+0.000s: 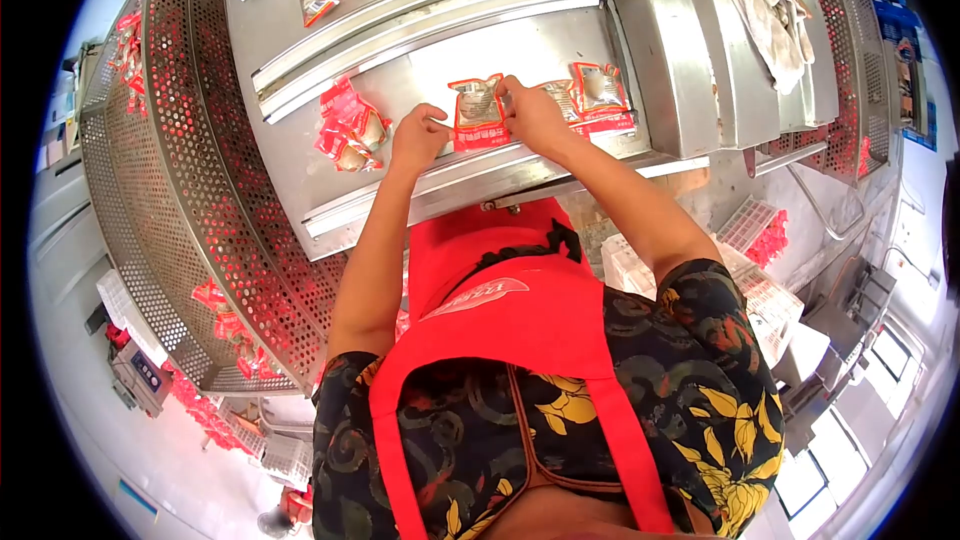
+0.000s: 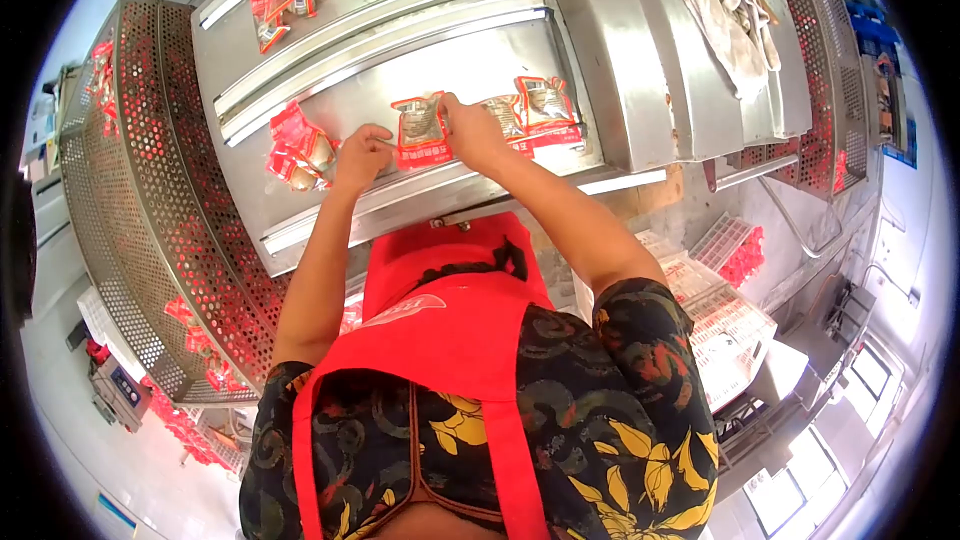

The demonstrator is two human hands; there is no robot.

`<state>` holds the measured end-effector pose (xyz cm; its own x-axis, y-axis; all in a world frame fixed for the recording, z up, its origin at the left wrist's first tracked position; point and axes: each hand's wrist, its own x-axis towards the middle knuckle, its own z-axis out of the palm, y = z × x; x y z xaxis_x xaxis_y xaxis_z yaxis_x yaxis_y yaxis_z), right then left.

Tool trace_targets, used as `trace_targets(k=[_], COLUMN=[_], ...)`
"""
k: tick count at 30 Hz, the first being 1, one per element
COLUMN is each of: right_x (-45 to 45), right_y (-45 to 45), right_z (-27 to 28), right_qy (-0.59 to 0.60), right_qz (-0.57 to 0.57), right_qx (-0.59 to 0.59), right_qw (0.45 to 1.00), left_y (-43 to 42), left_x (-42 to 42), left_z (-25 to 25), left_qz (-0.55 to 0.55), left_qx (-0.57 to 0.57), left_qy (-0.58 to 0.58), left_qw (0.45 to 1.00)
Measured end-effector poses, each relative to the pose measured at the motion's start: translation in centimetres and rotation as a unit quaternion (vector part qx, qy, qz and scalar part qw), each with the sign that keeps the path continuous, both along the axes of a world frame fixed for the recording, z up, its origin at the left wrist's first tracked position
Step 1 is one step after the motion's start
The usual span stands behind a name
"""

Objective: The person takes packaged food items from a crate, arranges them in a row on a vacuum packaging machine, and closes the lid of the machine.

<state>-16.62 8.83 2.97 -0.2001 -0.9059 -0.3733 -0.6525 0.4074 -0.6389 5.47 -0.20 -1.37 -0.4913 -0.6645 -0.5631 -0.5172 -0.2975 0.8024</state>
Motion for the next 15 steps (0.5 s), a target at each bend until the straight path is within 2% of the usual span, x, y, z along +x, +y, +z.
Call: trace_targets(k=[3, 6, 8, 9, 13, 15], right_x=[-0.4, -0.2, -0.1, 0.1, 0.3, 0.4], right_y=[0.6, 2.0, 3.5, 4.1, 5.4, 6.7], right_z=[1.0, 3.6, 4.3, 4.2, 2.7, 2.6], right_qy=[0.036, 0.095, 0.081, 0.047, 0.115, 0.103], right_qz=[0.008, 0.027, 0.131, 0.164, 0.217, 0.208], right_qx=[-0.012, 0.021, -0.183, -0.205, -0.182, -0.179], right_qw=[0.999, 0.995, 0.971, 0.964, 0.952, 0.956], left_y=[0.9, 1.4, 1.3, 1.4, 1.3, 1.8], left_x=[-0.3, -0.8, -0.7, -0.7, -1.3, -1.0], left_z=[-0.3, 0.2, 0.1, 0.1, 1.0, 0.4], left_qz=[-0.03, -0.042, -0.044, -0.045, -0.064, -0.1], left_qx=[0.031, 0.048, 0.054, 0.061, 0.078, 0.029], left_qy=[0.047, 0.042, 0.039, 0.034, 0.056, 0.027], left_qw=[0.998, 0.997, 0.997, 0.997, 0.993, 0.994])
